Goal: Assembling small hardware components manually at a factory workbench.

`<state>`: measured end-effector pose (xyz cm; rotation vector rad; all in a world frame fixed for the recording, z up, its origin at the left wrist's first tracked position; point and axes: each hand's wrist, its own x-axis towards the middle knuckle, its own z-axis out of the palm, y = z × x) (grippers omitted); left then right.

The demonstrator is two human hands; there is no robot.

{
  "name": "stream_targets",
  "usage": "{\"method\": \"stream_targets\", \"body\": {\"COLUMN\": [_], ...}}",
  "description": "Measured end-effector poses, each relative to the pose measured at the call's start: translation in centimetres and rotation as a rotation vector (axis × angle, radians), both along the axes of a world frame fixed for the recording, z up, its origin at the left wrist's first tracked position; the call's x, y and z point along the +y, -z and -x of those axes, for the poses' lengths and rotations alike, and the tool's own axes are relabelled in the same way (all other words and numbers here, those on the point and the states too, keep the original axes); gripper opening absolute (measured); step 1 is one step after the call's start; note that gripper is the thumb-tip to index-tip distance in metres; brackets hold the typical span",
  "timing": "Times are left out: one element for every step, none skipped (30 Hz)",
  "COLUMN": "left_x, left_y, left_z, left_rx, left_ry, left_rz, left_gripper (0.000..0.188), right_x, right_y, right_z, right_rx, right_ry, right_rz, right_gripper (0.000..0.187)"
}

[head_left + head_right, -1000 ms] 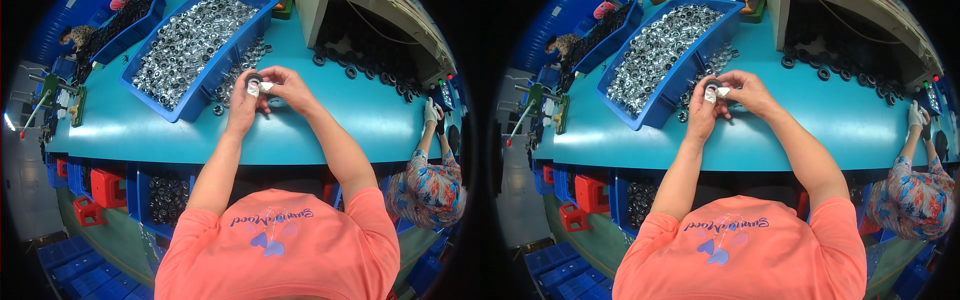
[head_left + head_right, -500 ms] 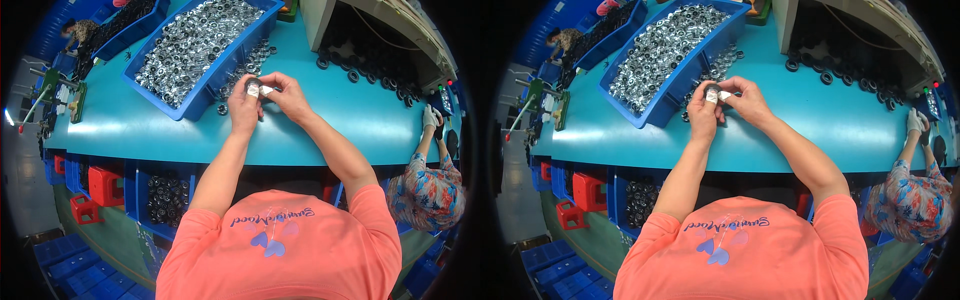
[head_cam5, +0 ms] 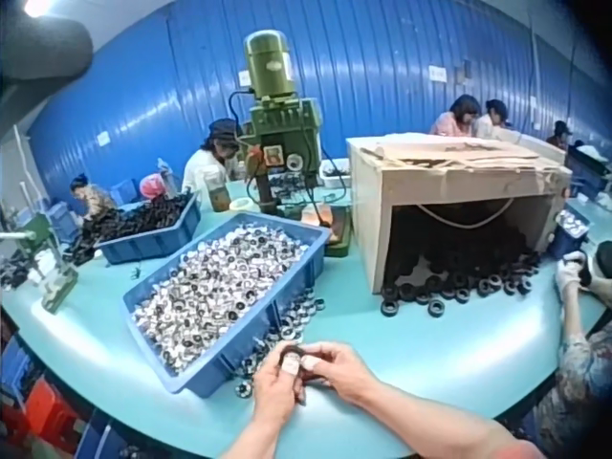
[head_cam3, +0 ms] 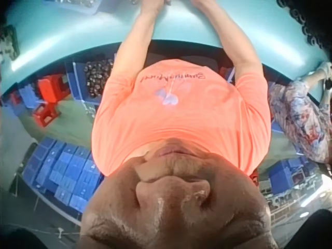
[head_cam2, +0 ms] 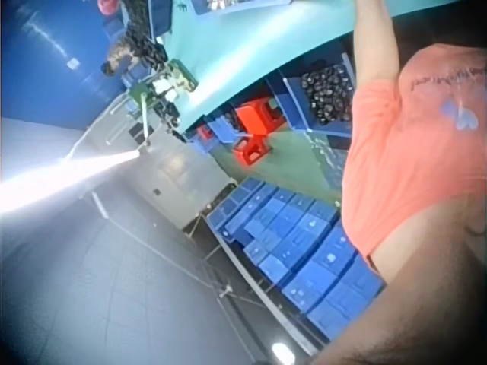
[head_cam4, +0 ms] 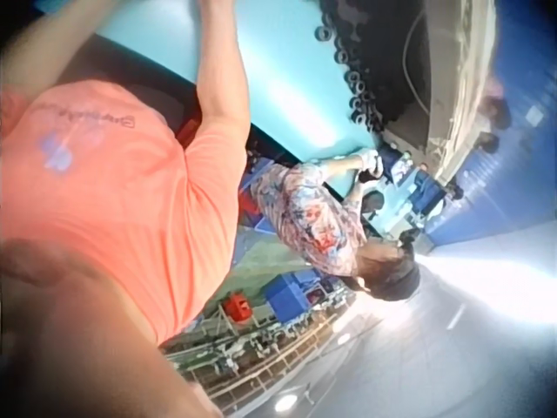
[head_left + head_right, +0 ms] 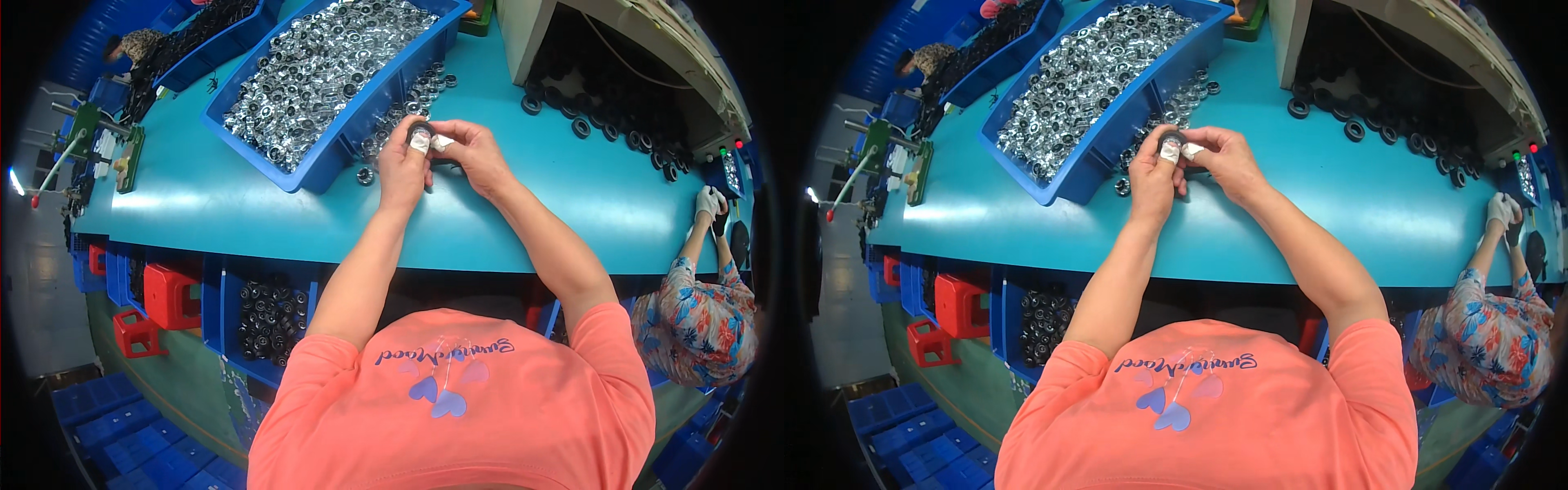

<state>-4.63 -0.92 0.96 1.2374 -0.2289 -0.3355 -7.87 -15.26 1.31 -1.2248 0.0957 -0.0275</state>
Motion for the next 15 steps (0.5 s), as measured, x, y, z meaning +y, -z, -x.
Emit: {"method": "stream_targets", "body": {"left_x": [-0.1,-0.2,-0.2,-0.2,-0.1,0.0,0.1,0.1,0.1,0.2,0.4,0.6,0.7,0.7,0.7], "left_y": [-0.2,-0.3,-0.5,-0.6,-0.7,-0.7,-0.7,-0.7,-0.8,-0.7,-0.5,-0.4,-0.5,-0.6,-0.7], "left_z": [0.0,0.1,0.2,0.2,0.3,0.3,0.3,0.3,0.2,0.1,0.0,-0.1,-0.2,-0.5,-0.6], "left_rx": [-0.006,-0.009,-0.012,-0.014,-0.016,-0.017,-0.017,-0.018,-0.020,-0.004,0.011,0.027,0.033,0.039,0.044], "left_ry": [-0.023,-0.047,-0.071,-0.074,-0.079,-0.083,-0.084,-0.081,-0.079,-0.065,-0.053,-0.042,0.001,0.043,0.086], "left_rz": [-0.013,-0.025,-0.037,-0.040,-0.041,-0.042,-0.039,-0.035,-0.031,-0.018,-0.005,0.008,0.068,0.127,0.187], "left_gripper": [0.025,0.024,0.024,0.024,0.024,0.024,0.025,0.025,0.025,0.025,0.025,0.026,0.026,0.027,0.028], "right_x": [0.3,0.6,0.8,1.0,1.2,1.4,1.6,1.8,2.0,2.1,2.3,2.3,2.1,1.6,1.3], "right_y": [0.0,0.1,0.1,0.1,0.0,-0.1,-0.2,-0.3,-0.5,-0.7,-0.8,-0.9,-0.8,-0.5,-0.4], "right_z": [0.0,0.1,0.3,0.4,0.5,0.6,0.8,1.0,1.1,1.3,1.4,1.4,1.2,0.8,0.5], "right_rx": [-0.020,-0.037,-0.054,-0.093,-0.132,-0.172,-0.173,-0.175,-0.178,-0.178,-0.178,-0.179,-0.165,-0.150,-0.134], "right_ry": [0.031,0.060,0.089,0.131,0.170,0.210,0.232,0.257,0.283,0.288,0.291,0.294,0.252,0.208,0.164], "right_rz": [0.045,0.091,0.137,0.234,0.333,0.431,0.474,0.517,0.560,0.602,0.644,0.685,0.518,0.350,0.183], "right_gripper": [0.030,0.029,0.028,0.028,0.028,0.029,0.028,0.028,0.028,0.028,0.028,0.028,0.027,0.027,0.027]}}
